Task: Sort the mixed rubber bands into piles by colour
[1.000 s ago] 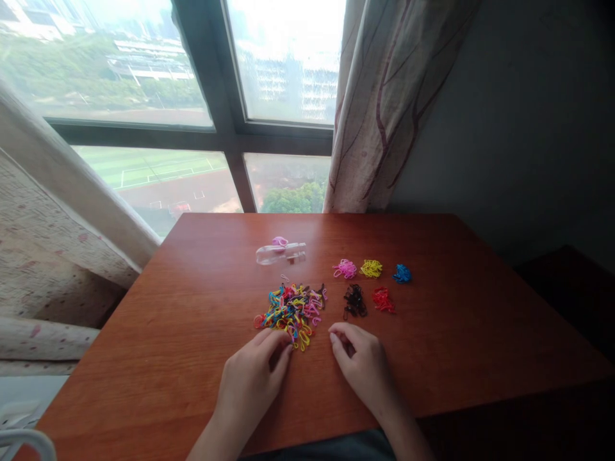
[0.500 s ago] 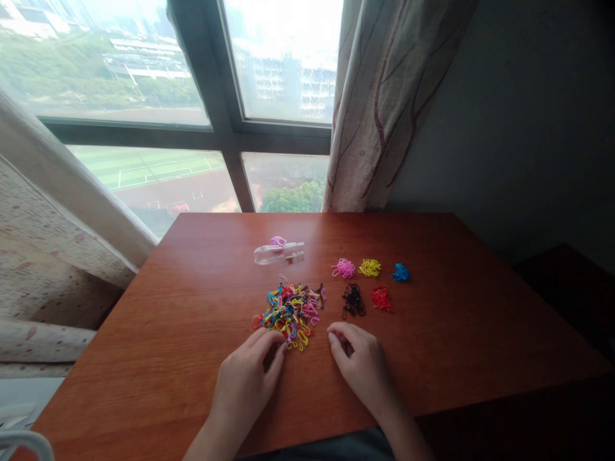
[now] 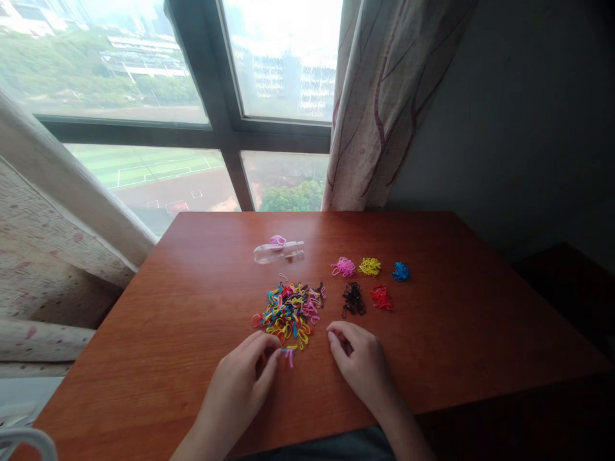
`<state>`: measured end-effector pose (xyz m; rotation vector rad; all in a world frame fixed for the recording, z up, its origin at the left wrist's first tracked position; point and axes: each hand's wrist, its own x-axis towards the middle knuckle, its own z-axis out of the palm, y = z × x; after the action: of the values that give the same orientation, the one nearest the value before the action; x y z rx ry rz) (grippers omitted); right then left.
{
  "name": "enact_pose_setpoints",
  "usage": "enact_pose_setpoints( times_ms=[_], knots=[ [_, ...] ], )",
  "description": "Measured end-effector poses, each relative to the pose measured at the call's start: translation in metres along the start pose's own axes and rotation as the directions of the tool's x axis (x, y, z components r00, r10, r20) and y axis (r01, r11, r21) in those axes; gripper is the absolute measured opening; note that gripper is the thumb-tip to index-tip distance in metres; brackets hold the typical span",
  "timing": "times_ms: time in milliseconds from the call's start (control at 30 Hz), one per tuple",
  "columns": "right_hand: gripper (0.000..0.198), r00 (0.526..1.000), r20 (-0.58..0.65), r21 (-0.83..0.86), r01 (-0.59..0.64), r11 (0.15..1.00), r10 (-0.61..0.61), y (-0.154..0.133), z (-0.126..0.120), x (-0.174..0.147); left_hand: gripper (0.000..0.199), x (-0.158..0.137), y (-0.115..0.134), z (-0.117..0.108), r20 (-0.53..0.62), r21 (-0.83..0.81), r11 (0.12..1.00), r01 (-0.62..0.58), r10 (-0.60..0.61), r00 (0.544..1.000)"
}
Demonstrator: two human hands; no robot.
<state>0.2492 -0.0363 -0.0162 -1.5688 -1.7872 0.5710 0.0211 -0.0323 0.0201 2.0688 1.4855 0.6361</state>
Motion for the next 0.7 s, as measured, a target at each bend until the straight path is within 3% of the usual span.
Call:
enact_pose_setpoints(
  times_ms=[700],
  knots=[
    [0.018,0.999,-0.027,-0.029,0.031,0.999,-0.031,0.0010,0.0007,-0.0007,0.017,0.0033,-0.0032,0.0030,-0.032,0.225,0.974,-0.006,0.014,0.999]
  ],
)
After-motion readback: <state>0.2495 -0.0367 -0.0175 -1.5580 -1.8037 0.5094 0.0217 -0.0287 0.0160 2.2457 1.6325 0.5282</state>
